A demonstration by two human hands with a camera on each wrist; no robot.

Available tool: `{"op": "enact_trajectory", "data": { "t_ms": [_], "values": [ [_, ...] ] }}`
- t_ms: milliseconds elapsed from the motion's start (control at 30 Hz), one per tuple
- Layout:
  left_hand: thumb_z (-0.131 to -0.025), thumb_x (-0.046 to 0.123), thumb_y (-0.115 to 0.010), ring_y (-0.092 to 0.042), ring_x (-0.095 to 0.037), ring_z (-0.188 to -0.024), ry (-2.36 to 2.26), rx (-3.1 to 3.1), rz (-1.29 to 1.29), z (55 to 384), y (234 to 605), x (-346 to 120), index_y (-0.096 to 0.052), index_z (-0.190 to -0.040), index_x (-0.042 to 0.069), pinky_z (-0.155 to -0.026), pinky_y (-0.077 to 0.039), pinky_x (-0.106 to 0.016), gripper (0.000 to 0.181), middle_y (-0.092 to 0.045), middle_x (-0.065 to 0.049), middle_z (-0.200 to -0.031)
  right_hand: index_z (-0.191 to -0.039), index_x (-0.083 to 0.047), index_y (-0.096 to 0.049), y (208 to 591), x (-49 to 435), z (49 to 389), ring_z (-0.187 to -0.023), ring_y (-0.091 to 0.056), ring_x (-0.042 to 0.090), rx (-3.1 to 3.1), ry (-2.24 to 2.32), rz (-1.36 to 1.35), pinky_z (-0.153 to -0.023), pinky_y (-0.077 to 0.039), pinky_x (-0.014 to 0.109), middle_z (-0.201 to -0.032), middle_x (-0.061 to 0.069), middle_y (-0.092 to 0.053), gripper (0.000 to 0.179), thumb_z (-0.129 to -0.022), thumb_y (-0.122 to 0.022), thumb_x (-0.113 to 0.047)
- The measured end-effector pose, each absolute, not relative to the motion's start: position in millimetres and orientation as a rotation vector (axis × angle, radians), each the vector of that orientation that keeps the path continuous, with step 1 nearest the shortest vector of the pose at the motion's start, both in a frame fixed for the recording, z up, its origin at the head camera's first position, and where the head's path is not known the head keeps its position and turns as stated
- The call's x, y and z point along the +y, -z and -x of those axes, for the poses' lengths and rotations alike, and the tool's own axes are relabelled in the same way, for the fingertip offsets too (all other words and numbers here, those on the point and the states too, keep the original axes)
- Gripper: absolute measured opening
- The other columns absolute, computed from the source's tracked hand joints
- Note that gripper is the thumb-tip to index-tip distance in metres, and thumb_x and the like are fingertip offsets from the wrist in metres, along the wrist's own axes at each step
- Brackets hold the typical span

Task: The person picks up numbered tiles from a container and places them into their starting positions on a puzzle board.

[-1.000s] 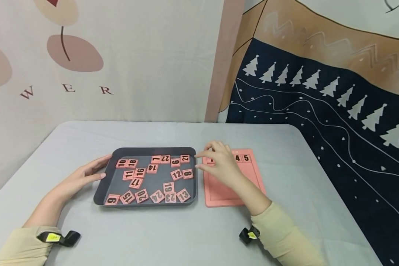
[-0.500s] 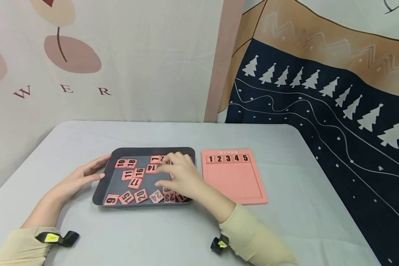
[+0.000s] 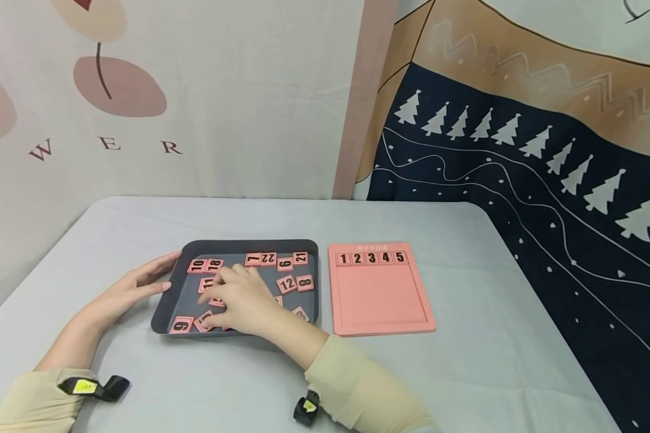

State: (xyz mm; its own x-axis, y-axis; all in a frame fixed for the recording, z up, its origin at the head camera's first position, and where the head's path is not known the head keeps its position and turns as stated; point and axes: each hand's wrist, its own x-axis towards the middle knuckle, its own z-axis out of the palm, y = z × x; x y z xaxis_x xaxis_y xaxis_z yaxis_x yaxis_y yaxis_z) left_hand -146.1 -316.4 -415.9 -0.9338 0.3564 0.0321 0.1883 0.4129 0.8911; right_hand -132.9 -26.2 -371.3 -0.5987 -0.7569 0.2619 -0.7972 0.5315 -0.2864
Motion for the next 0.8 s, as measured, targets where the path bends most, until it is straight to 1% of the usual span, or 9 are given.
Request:
{"op": "enact_trajectory", "data": {
  "t_ms": [200,333,467,633,733,800],
  "values": [
    [-0.096,0.015,-0.058,-0.032,0.008,-0.123,-1.547,2.494,-0.488,146,416,-317,-0.031,-0.15,0.008,-0.105,-0.016,-0.066,0.061,-0.031,-0.02,-0.15,-0.107,-0.033,-0.073,379,-46,133,-0.092,-0.04,0.004,-2.739,-0.483,-1.338,-0.078,-0.031,0.02,-0.104,-0.013,-0.054,0.037,-0.076,-0.076,-0.052],
    [-0.096,0.015,-0.058,-0.032,0.007,-0.124,-1.544,2.495,-0.499,146,416,-318,-0.031,-0.15,0.009,-0.104,-0.016,-0.067,0.06,-0.032,-0.019,-0.15,-0.105,-0.035,-0.073,383,-57,134,-0.088,-0.039,0.004,-2.755,-0.447,-1.317,-0.074,-0.03,0.018,-0.1,-0.014,-0.053,0.037,-0.074,-0.075,-0.055],
    [-0.096,0.014,-0.057,-0.032,0.007,-0.125,-1.544,2.491,-0.51,147,416,-318,-0.031,-0.15,0.01,-0.103,-0.017,-0.067,0.06,-0.032,-0.018,-0.151,-0.102,-0.036,-0.074,385,-66,134,-0.087,-0.04,0.004,-2.774,-0.432,-1.299,-0.07,-0.03,0.018,-0.097,-0.015,-0.053,0.035,-0.073,-0.076,-0.055],
    [-0.097,0.014,-0.056,-0.032,0.006,-0.126,-1.524,2.504,-0.519,147,416,-318,-0.031,-0.151,0.011,-0.106,-0.02,-0.06,0.06,-0.032,-0.017,-0.151,-0.1,-0.037,-0.074,388,-74,135,-0.089,-0.041,0.003,-2.808,-0.397,-1.278,-0.07,-0.029,0.018,-0.098,-0.015,-0.053,0.032,-0.073,-0.076,-0.054],
    [-0.097,0.015,-0.057,-0.032,0.006,-0.126,-1.524,2.505,-0.509,147,416,-317,-0.031,-0.151,0.011,-0.106,-0.02,-0.06,0.06,-0.032,-0.017,-0.151,-0.098,-0.038,-0.074,388,-77,134,-0.088,-0.04,0.003,-2.826,-0.38,-1.265,-0.07,-0.029,0.019,-0.097,-0.016,-0.053,0.031,-0.072,-0.077,-0.054],
    [-0.096,0.015,-0.057,-0.031,0.007,-0.125,-1.532,2.498,-0.499,146,415,-317,-0.03,-0.151,0.01,-0.105,-0.019,-0.064,0.061,-0.031,-0.018,-0.151,-0.098,-0.038,-0.074,388,-78,134,-0.088,-0.04,0.003,-2.841,-0.366,-1.258,-0.071,-0.029,0.019,-0.096,-0.016,-0.053,0.03,-0.072,-0.077,-0.054]
  ]
}}
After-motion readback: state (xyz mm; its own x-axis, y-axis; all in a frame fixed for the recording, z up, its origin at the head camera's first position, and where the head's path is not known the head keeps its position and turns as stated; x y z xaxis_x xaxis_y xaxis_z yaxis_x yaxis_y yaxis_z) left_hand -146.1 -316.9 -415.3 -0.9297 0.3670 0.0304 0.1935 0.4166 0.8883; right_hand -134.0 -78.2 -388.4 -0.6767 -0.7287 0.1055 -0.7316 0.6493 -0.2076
